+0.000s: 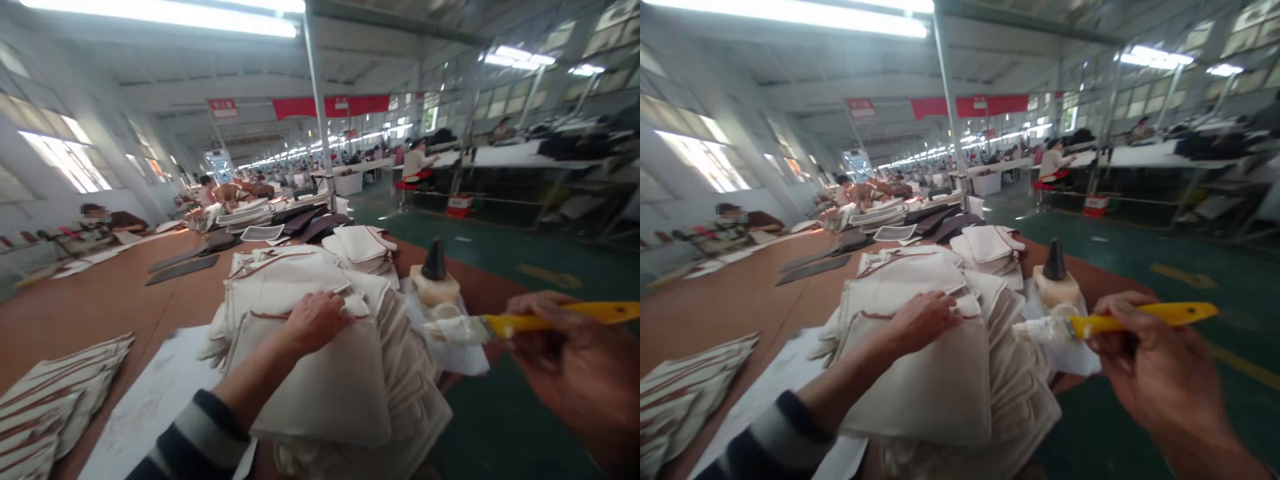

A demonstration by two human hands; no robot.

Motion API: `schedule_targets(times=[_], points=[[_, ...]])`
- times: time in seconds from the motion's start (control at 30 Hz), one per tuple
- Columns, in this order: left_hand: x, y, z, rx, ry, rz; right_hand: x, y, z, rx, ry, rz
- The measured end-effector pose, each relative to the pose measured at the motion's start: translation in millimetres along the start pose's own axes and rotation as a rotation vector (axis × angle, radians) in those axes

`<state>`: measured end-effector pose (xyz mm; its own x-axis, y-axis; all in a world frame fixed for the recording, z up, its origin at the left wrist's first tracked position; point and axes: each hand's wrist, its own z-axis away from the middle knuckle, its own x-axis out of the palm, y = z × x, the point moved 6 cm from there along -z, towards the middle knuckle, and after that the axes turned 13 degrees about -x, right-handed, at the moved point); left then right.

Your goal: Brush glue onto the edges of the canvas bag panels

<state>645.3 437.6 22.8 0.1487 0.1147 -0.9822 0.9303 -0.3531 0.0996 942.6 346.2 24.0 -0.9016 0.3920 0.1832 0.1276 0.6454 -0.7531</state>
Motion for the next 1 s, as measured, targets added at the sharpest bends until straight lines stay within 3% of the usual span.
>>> schedule_targets(times=[0.07,0.17,0.3,0.4,0.47,0.57,0.7,0.77,0.87,0.93,1.0], points=[[19.8,9,-11,-0.044,-0.092,0.038,-7,11,6,0.111,0.038,-0.099],[28.8,10,-15,-0.056,-0.148,0.079,-5,30,22,0.205,0.032,-0.216],[21.6,12,-14,-0.069,-0.271,0.142,27,56,36,0.175,-0.072,-0.286],[10.6,15,-8,-0.105,-0.318,0.246,58,72,32,0.096,-0.186,-0.213],[2.3,16,-2,-0.127,-0.302,0.321,71,77,24,0.038,-0.251,-0.124],[-9.7,16,10,-0.131,-0.234,0.358,70,76,13,-0.006,-0.252,-0.048],[-19.0,14,25,-0.13,-0.181,0.39,56,59,15,0.011,-0.094,-0.267],[-21.3,16,32,-0.123,-0.187,0.416,61,53,21,0.034,-0.137,-0.383],[-26.6,18,42,-0.133,-0.185,0.431,69,52,26,0.024,-0.29,-0.234],[-32.1,20,49,-0.135,-0.157,0.414,64,52,21,0.002,-0.267,-0.131],[-37.9,24,57,-0.102,-0.108,0.398,55,49,13,-0.009,-0.181,-0.171]])
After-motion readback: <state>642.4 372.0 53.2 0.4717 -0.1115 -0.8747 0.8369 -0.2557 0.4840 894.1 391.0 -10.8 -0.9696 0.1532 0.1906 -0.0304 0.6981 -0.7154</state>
